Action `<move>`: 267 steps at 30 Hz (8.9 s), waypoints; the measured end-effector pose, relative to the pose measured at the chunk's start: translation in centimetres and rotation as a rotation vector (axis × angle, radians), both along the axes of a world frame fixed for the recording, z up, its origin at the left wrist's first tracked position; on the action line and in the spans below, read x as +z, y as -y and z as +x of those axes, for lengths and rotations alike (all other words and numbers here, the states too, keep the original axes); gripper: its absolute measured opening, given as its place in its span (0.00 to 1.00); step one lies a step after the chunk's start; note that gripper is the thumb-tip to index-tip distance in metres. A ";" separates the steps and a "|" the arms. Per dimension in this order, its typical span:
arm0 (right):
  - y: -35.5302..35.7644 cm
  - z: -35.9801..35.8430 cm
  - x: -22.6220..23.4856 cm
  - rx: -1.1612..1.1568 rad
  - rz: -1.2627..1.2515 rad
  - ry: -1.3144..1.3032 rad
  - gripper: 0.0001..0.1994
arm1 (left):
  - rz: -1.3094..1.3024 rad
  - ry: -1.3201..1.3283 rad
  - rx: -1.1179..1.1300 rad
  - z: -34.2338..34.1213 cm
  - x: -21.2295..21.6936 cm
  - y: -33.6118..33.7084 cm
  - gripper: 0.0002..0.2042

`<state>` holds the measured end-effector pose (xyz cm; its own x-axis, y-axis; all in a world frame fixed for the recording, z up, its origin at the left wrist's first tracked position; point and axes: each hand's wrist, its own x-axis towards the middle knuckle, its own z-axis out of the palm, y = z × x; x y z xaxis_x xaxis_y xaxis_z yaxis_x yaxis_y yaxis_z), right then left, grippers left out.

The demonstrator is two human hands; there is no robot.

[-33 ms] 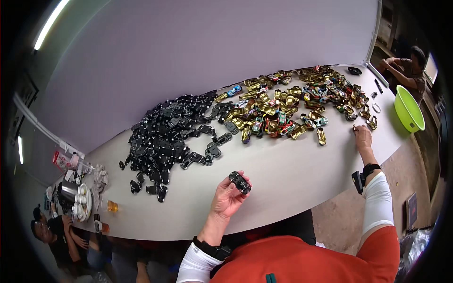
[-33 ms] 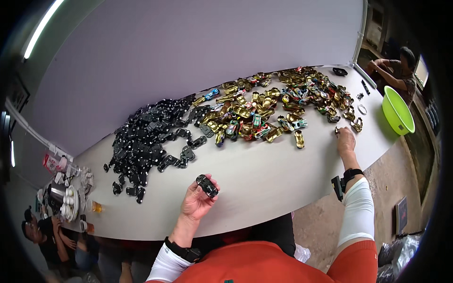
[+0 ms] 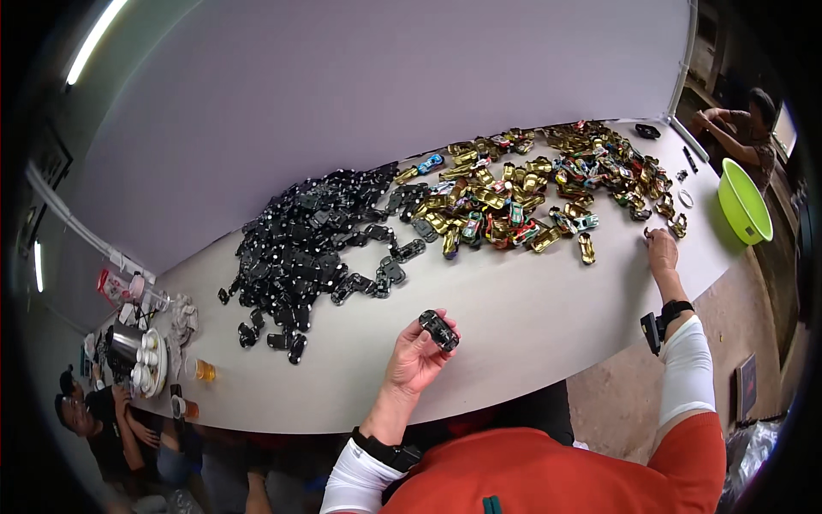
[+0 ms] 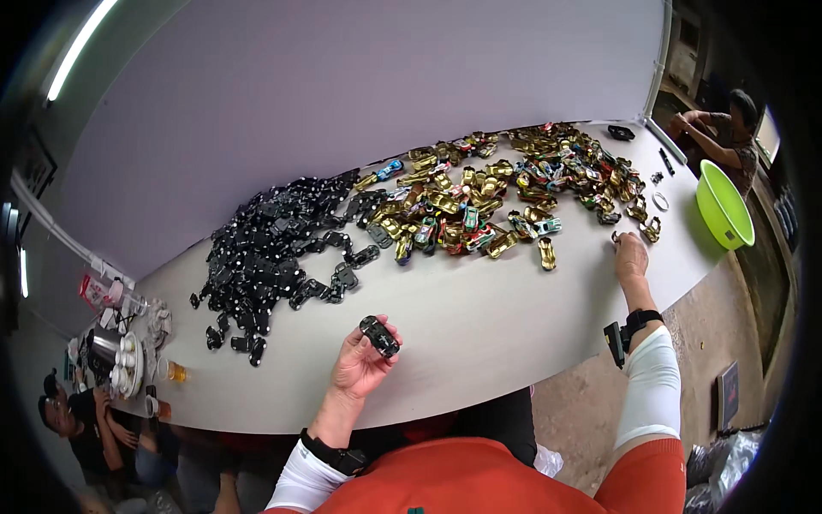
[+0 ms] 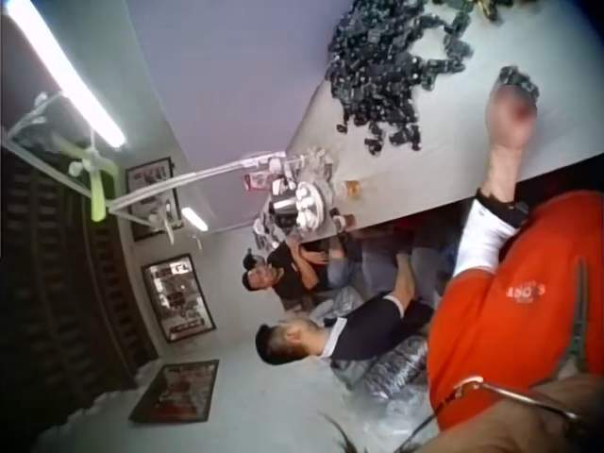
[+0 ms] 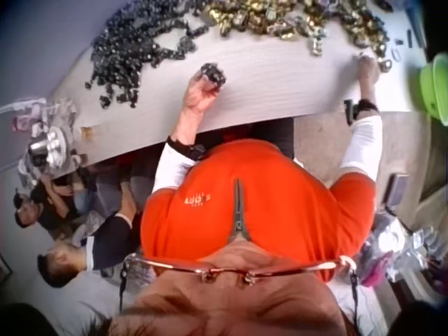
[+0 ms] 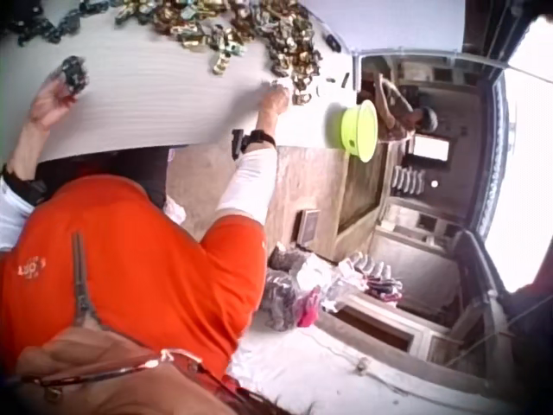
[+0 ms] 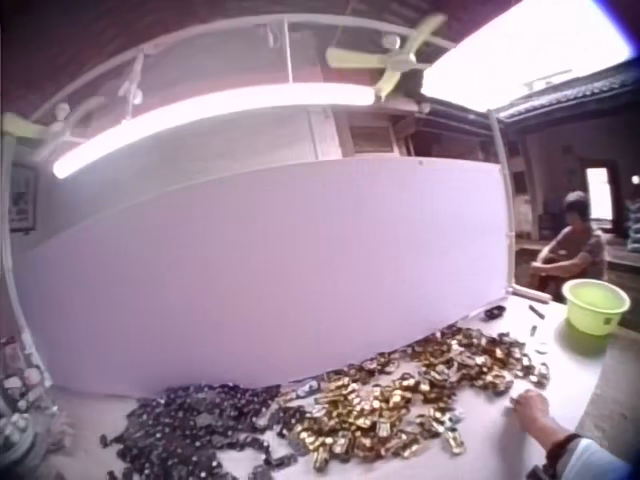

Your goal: The person assembles small toy cars by hand, picking up black chassis and colored bodies from a table and snapping them together. The person handles the components one at a time, repeatedly picking up parts, joining them, and placing the finished units back onto the table among other completed cars.

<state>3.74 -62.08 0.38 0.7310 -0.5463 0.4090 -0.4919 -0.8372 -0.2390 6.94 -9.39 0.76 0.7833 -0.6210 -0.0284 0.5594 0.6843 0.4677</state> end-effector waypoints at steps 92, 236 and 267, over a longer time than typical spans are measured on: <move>-23.8 -2.2 5.2 0.599 0.168 -0.327 0.11 | 0.060 -0.071 -0.077 -1.3 -2.9 -0.6 0.18; -41.7 -3.7 6.3 1.031 1.232 0.048 0.13 | 0.186 -0.132 0.272 -3.4 2.8 -5.2 0.08; -40.3 -2.2 7.5 0.884 1.265 -0.307 0.09 | 0.532 0.170 0.142 -4.3 3.1 -4.9 0.15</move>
